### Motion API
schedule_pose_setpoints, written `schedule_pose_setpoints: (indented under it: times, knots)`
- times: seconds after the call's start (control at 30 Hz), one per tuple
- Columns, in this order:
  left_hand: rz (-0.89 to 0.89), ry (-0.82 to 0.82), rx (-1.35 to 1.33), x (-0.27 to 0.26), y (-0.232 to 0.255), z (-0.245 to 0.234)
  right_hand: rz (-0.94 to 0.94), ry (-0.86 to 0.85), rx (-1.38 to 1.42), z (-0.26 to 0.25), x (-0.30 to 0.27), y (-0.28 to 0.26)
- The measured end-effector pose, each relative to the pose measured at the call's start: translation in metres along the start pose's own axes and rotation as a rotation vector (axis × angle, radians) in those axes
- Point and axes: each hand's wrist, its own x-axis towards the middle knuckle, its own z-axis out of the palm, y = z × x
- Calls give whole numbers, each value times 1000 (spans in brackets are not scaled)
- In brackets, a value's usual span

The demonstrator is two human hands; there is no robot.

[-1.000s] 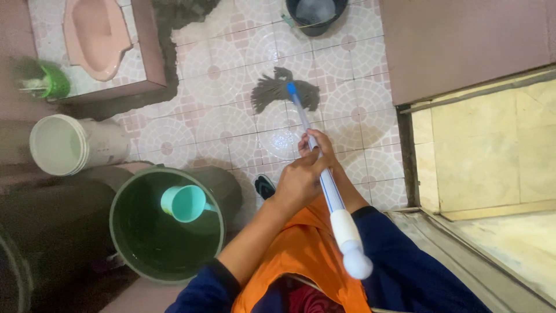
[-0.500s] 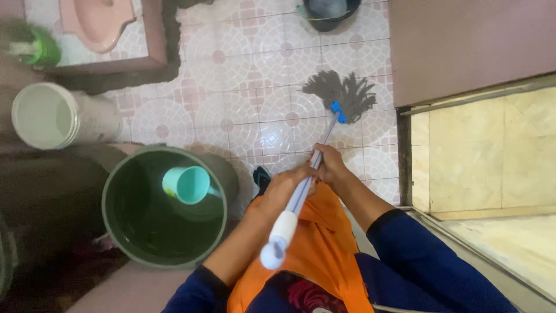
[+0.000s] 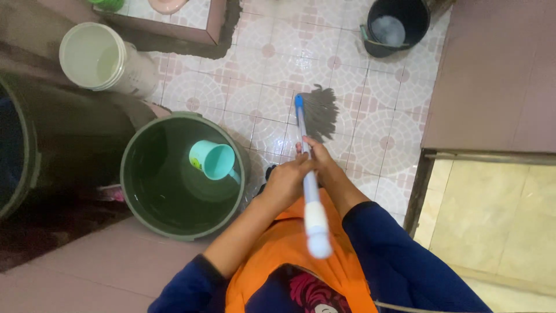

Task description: Mopping a tiled floor in a bathroom using a mop and water from a bucket.

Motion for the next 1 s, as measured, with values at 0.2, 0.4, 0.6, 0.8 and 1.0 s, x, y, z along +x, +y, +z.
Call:
schedule_pose_setpoints:
  times: [0.2,0.4,0.6,0.8,1.0]
  knots:
    - [-159,225,-67,49,-21,27,-394,54,-535,37,-111,-82]
    - [-76,207,-44,118,5,60,-979,-270,-1050,73,-276,-125]
    - [-36,254,-90,173,-6,157,-1299,-296,-909,39,-316,-180]
    - [-229,534,-148,182,-43,242,-1232,-427,-856,1,-310,-185]
    - [-185,529,-141,209,-34,249,-1236,-409,-771,-19,-299,-214]
